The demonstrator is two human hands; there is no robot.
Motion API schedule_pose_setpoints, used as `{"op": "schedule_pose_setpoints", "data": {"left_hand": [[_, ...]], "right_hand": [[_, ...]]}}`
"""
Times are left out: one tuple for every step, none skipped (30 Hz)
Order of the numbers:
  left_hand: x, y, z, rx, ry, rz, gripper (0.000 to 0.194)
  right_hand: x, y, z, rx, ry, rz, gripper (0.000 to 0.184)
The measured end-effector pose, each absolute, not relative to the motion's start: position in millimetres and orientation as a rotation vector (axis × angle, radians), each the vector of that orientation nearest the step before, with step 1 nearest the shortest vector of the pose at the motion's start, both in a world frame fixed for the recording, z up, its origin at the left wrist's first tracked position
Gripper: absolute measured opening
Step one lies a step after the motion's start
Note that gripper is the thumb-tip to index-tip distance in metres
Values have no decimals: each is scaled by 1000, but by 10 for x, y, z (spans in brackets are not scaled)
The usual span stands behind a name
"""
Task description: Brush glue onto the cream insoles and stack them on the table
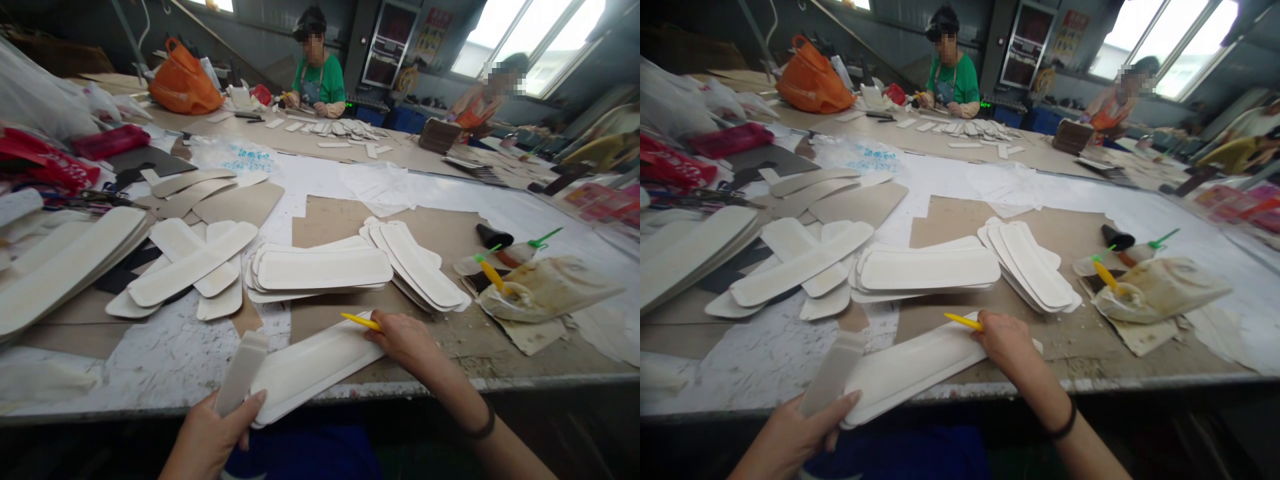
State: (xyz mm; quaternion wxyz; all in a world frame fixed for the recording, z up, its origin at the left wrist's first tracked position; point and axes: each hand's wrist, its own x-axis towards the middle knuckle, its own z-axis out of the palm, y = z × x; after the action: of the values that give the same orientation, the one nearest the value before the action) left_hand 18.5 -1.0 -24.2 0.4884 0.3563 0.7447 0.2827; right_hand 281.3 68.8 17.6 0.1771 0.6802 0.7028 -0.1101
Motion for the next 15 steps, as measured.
{"op": "schedule_pose_setpoints", "data": {"left_hand": [[191, -7, -225, 870, 1816, 681, 35], [198, -4, -208, 873, 1821, 675, 35], [203, -1, -192, 877, 1824, 672, 34], [209, 2, -179, 882, 1826, 670, 34], [212, 3, -171, 887, 1829, 668, 34], [215, 3, -167, 892, 1828, 667, 34], [216, 2, -167, 896, 1825, 667, 34], [215, 1, -170, 899, 1822, 666, 34], [214, -2, -177, 900, 1819, 666, 34], [211, -4, -183, 902, 1816, 667, 33], [209, -6, -190, 904, 1816, 666, 33], [206, -8, -195, 907, 1818, 663, 34], [203, -8, -197, 913, 1823, 659, 34], [201, -9, -197, 918, 1826, 658, 34], [199, -9, -195, 923, 1827, 658, 35]], "right_hand": [[2806, 687, 174, 1921, 1994, -310, 19], [2799, 686, 172, 1920, 1999, -305, 19], [2793, 683, 172, 1921, 2002, -297, 19], [2793, 681, 173, 1927, 2004, -286, 19], [2800, 679, 176, 1937, 2004, -273, 19], [2816, 676, 182, 1948, 2001, -259, 20], [2843, 673, 189, 1961, 1993, -246, 20], [2881, 668, 197, 1983, 1985, -229, 19], [2927, 660, 204, 2022, 1977, -210, 18], [2979, 648, 208, 2080, 1965, -192, 16], [3031, 630, 207, 2151, 1955, -176, 15], [3079, 607, 199, 2223, 1959, -169, 15], [3121, 580, 184, 2282, 1983, -174, 15], [3154, 549, 160, 2320, 2027, -186, 16], [3177, 518, 131, 2331, 2083, -205, 18]]}}
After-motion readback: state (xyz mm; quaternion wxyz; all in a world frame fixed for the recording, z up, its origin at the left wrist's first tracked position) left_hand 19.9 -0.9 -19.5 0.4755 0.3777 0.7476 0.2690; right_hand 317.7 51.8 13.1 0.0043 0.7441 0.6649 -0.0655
